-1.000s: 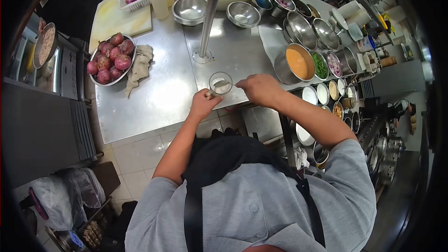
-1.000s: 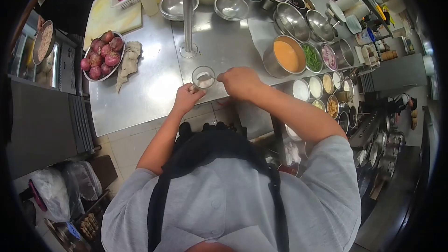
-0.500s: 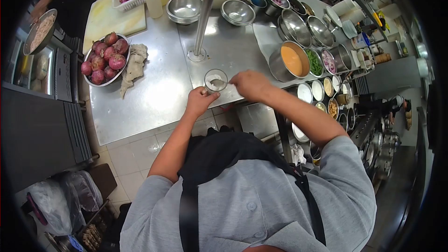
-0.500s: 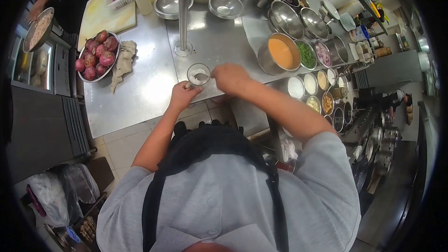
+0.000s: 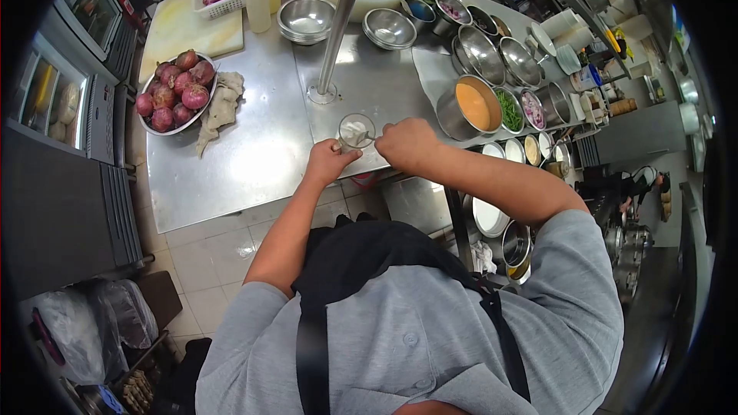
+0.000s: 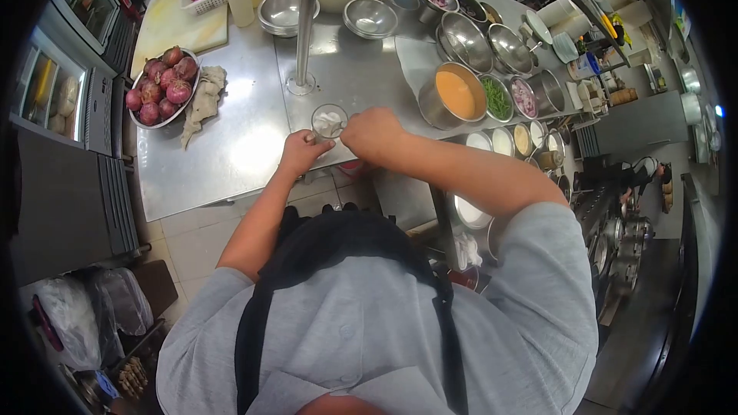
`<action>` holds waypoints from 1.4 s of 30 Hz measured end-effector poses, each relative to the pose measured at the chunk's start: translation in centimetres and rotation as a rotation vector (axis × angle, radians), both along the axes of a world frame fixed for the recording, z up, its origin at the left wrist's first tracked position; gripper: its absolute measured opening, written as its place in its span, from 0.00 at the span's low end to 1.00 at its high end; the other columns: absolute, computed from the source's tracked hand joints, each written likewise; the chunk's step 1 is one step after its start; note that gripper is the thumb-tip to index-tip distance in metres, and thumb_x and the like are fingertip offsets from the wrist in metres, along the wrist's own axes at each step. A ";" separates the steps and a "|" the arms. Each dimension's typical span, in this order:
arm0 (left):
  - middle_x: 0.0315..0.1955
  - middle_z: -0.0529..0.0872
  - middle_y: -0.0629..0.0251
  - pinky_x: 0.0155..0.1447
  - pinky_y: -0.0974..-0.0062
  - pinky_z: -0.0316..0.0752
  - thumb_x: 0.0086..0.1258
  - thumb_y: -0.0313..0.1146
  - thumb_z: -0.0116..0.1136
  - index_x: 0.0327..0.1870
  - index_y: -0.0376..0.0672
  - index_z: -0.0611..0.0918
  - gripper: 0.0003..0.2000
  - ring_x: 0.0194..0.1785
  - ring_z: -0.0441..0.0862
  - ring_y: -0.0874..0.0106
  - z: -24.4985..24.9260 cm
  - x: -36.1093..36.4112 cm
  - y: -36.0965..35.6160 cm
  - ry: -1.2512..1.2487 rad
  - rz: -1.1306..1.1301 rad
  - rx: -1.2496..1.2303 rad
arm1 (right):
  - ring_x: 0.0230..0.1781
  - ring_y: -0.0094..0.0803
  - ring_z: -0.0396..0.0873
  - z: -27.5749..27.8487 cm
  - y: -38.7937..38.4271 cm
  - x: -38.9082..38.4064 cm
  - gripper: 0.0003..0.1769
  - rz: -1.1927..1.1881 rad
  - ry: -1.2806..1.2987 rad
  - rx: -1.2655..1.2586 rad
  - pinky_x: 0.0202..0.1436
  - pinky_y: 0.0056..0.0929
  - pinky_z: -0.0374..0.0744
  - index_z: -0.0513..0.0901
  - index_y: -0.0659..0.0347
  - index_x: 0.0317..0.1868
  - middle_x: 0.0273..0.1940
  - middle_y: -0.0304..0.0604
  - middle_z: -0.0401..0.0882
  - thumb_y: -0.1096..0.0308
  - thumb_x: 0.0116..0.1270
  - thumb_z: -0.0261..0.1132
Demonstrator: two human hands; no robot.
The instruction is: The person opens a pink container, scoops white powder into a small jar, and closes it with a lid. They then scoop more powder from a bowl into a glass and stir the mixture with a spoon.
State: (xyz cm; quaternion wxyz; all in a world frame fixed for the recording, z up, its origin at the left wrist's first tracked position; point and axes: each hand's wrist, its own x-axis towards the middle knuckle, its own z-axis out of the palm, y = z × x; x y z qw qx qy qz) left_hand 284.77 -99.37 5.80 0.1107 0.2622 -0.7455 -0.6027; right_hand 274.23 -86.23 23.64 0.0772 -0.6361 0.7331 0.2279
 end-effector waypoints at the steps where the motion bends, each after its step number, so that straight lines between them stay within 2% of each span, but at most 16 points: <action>1: 0.13 0.70 0.71 0.26 0.70 0.65 0.50 0.44 0.78 0.15 0.42 0.67 0.27 0.21 0.63 0.77 0.0 0.0 0.0 -0.005 -0.007 0.027 | 0.39 0.45 0.86 0.6 -0.1 0.0 0.07 0.009 0.006 0.003 0.38 0.41 0.83 0.87 0.57 0.33 0.38 0.49 0.84 0.67 0.55 0.65; 3: 0.13 0.70 0.70 0.26 0.70 0.65 0.49 0.44 0.79 0.15 0.42 0.67 0.27 0.20 0.64 0.77 -0.2 0.1 -0.1 -0.008 0.010 0.064 | 0.37 0.44 0.86 1.6 -0.2 -0.1 0.07 0.083 -0.018 -0.114 0.37 0.42 0.83 0.86 0.57 0.33 0.37 0.49 0.84 0.68 0.57 0.63; 6: 0.13 0.70 0.70 0.26 0.71 0.66 0.48 0.45 0.79 0.16 0.41 0.69 0.26 0.20 0.64 0.77 0.1 0.2 -0.2 -0.014 -0.015 0.045 | 0.37 0.45 0.86 0.8 -0.5 -1.0 0.07 0.106 -0.011 -0.149 0.35 0.42 0.83 0.85 0.59 0.32 0.36 0.48 0.84 0.69 0.59 0.61; 12: 0.13 0.71 0.70 0.26 0.71 0.67 0.49 0.46 0.78 0.16 0.40 0.70 0.26 0.20 0.65 0.77 0.5 0.2 0.1 0.021 0.013 0.050 | 0.38 0.47 0.86 -1.9 0.8 0.2 0.08 -0.092 0.008 -0.156 0.37 0.44 0.84 0.85 0.60 0.34 0.38 0.49 0.84 0.69 0.60 0.60; 15: 0.14 0.71 0.70 0.27 0.71 0.67 0.49 0.45 0.78 0.16 0.41 0.70 0.25 0.20 0.65 0.77 -0.1 -0.1 0.0 0.032 0.004 0.037 | 0.39 0.48 0.86 -1.0 0.0 0.3 0.09 -0.037 0.021 -0.069 0.38 0.45 0.84 0.85 0.60 0.36 0.39 0.50 0.84 0.70 0.60 0.59; 18: 0.14 0.72 0.69 0.27 0.71 0.68 0.48 0.45 0.78 0.16 0.41 0.70 0.25 0.20 0.66 0.77 -0.3 0.0 -0.3 0.021 0.003 0.075 | 0.39 0.48 0.86 2.4 -0.4 0.7 0.09 -0.018 -0.025 -0.081 0.39 0.45 0.84 0.86 0.60 0.37 0.40 0.50 0.84 0.70 0.61 0.59; 21: 0.14 0.72 0.69 0.27 0.71 0.68 0.48 0.45 0.79 0.16 0.40 0.70 0.25 0.20 0.66 0.77 -0.4 -0.1 0.0 0.038 0.004 0.089 | 0.39 0.48 0.86 1.6 -0.7 -0.2 0.09 -0.004 0.015 -0.085 0.39 0.44 0.84 0.86 0.59 0.38 0.39 0.49 0.84 0.70 0.62 0.59; 24: 0.14 0.69 0.74 0.26 0.73 0.65 0.51 0.42 0.78 0.16 0.44 0.66 0.26 0.21 0.63 0.80 -0.1 0.1 -0.1 0.065 0.005 0.056 | 0.40 0.48 0.85 -0.9 0.1 0.0 0.10 -0.080 -0.003 -0.110 0.39 0.44 0.83 0.86 0.58 0.37 0.40 0.50 0.84 0.70 0.63 0.58; 27: 0.14 0.72 0.68 0.28 0.71 0.68 0.48 0.45 0.79 0.16 0.40 0.70 0.25 0.20 0.66 0.76 -0.2 0.0 -0.4 0.057 0.011 0.068 | 0.39 0.46 0.86 -1.7 0.6 0.6 0.10 -0.125 0.012 -0.191 0.39 0.44 0.83 0.86 0.57 0.36 0.38 0.50 0.85 0.70 0.63 0.57; 30: 0.14 0.72 0.68 0.28 0.72 0.68 0.48 0.45 0.79 0.16 0.41 0.70 0.26 0.21 0.65 0.76 -1.0 0.0 -0.4 0.038 -0.006 0.051 | 0.39 0.45 0.86 0.6 -1.5 -0.9 0.11 -0.075 -0.036 -0.129 0.40 0.43 0.83 0.87 0.57 0.36 0.36 0.49 0.86 0.69 0.63 0.57; 34: 0.14 0.70 0.69 0.28 0.72 0.67 0.48 0.45 0.79 0.16 0.42 0.68 0.27 0.21 0.64 0.76 -0.9 -0.2 -0.6 0.037 -0.010 0.065 | 0.38 0.47 0.86 0.7 -3.0 -0.9 0.11 -0.052 -0.001 -0.165 0.41 0.43 0.83 0.87 0.57 0.36 0.35 0.49 0.86 0.69 0.63 0.57; 37: 0.14 0.69 0.70 0.27 0.71 0.67 0.48 0.45 0.79 0.16 0.42 0.67 0.27 0.21 0.63 0.76 -1.0 0.0 -0.1 0.050 0.008 0.059 | 0.43 0.47 0.85 -1.7 -3.3 -2.5 0.12 -0.179 -0.032 -0.057 0.46 0.43 0.82 0.88 0.54 0.40 0.40 0.48 0.87 0.69 0.64 0.56; 39: 0.14 0.69 0.71 0.27 0.71 0.66 0.48 0.45 0.79 0.16 0.42 0.67 0.27 0.21 0.63 0.76 -1.0 0.3 -0.3 0.048 0.022 0.046 | 0.50 0.44 0.83 -2.0 -2.7 -4.7 0.14 -0.307 -0.238 -0.058 0.52 0.41 0.80 0.88 0.50 0.45 0.46 0.46 0.86 0.68 0.66 0.56; 42: 0.13 0.68 0.71 0.26 0.71 0.65 0.48 0.44 0.79 0.16 0.42 0.66 0.27 0.21 0.62 0.77 -0.6 0.2 -0.3 0.062 0.009 0.049 | 0.54 0.42 0.81 2.2 -2.2 -3.9 0.15 -0.342 -0.284 -0.008 0.55 0.40 0.78 0.87 0.48 0.49 0.50 0.44 0.85 0.66 0.68 0.56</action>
